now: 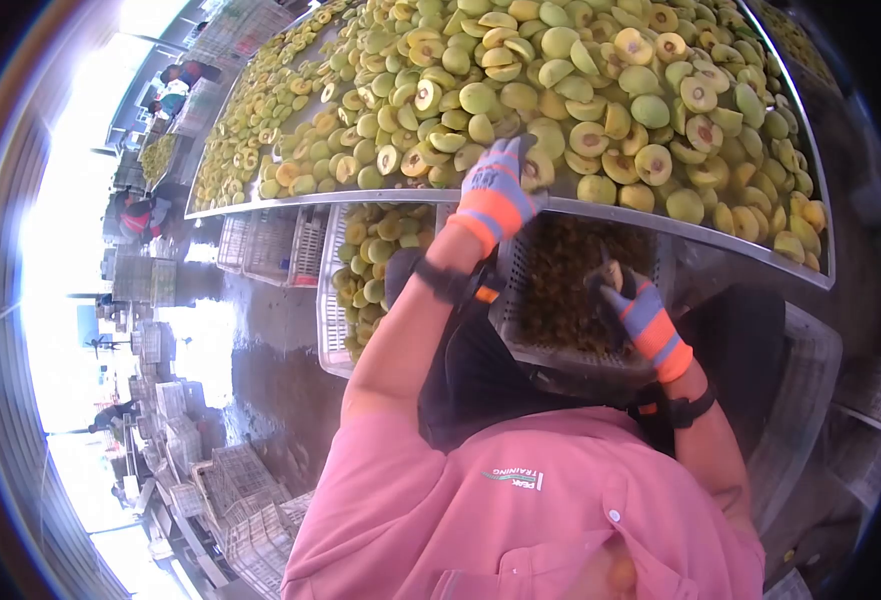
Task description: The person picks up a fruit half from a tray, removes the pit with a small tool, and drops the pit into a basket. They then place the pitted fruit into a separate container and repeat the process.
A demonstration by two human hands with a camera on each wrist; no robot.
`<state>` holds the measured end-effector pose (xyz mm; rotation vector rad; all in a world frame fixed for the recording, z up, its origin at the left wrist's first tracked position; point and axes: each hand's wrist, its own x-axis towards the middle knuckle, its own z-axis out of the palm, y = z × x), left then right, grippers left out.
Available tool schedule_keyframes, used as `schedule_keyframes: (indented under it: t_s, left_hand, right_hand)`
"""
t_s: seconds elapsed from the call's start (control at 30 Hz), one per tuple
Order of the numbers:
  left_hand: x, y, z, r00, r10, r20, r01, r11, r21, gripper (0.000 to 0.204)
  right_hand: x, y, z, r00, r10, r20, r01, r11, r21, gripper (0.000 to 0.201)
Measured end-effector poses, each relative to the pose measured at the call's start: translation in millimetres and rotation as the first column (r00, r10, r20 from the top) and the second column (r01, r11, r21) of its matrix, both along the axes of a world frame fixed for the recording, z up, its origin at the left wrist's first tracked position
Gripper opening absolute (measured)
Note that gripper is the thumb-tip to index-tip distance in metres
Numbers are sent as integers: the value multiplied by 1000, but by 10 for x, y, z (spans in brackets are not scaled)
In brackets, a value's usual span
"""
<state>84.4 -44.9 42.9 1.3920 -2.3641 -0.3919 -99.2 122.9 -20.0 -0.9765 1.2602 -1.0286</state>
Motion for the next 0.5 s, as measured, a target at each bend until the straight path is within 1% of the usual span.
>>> schedule_keyframes:
  t_s: [0.03, 0.07, 0.1, 0.2, 0.3, 0.33, 0.37, 0.43, 0.47, 0.5]
  left_hand:
    - [29, 123, 31, 993, -106, -60, 107, 994, 23, 69]
    - [53, 241, 48, 970, -210, -123, 216, 976, 40, 69]
    - [51, 362, 59, 932, -311, -188, 326, 944, 52, 70]
    - [-71, 739, 284, 890, -448, -84, 456, 873, 175, 80]
    - [-167, 834, 235, 876, -482, 21, 470, 862, 188, 81]
    - [-172, 810, 214, 872, -473, -127, 490, 837, 245, 82]
    - [-159, 805, 85, 824, -367, -432, 513, 806, 294, 67]
    - [-255, 791, 102, 705, -263, -659, 561, 775, 291, 61]
    - [-303, 803, -56, 551, 59, -832, 530, 746, 404, 46]
    - [-331, 813, -189, 463, 201, -863, 570, 678, 463, 43]
  right_hand:
    - [-26, -33, 60, 988, -44, 146, 27, 993, 118, 18]
    - [-43, -58, 0, 967, -82, 240, 54, 991, 122, 21]
    - [-76, -71, 13, 963, -76, 259, 43, 990, 131, 24]
    - [-107, -85, 98, 945, -63, 322, 10, 987, 163, 41]
    - [-54, -64, 157, 916, -94, 391, -18, 962, 272, 38]
    - [-120, -40, 135, 897, -38, 440, -74, 969, 234, 40]
    - [-147, -19, 111, 885, -70, 460, -33, 977, 211, 41]
    - [-80, -38, 117, 855, -124, 503, 50, 986, 157, 42]
    - [-72, -6, 168, 854, -133, 503, 45, 982, 182, 42]
    - [-71, 0, 285, 853, -133, 505, 32, 978, 204, 42]
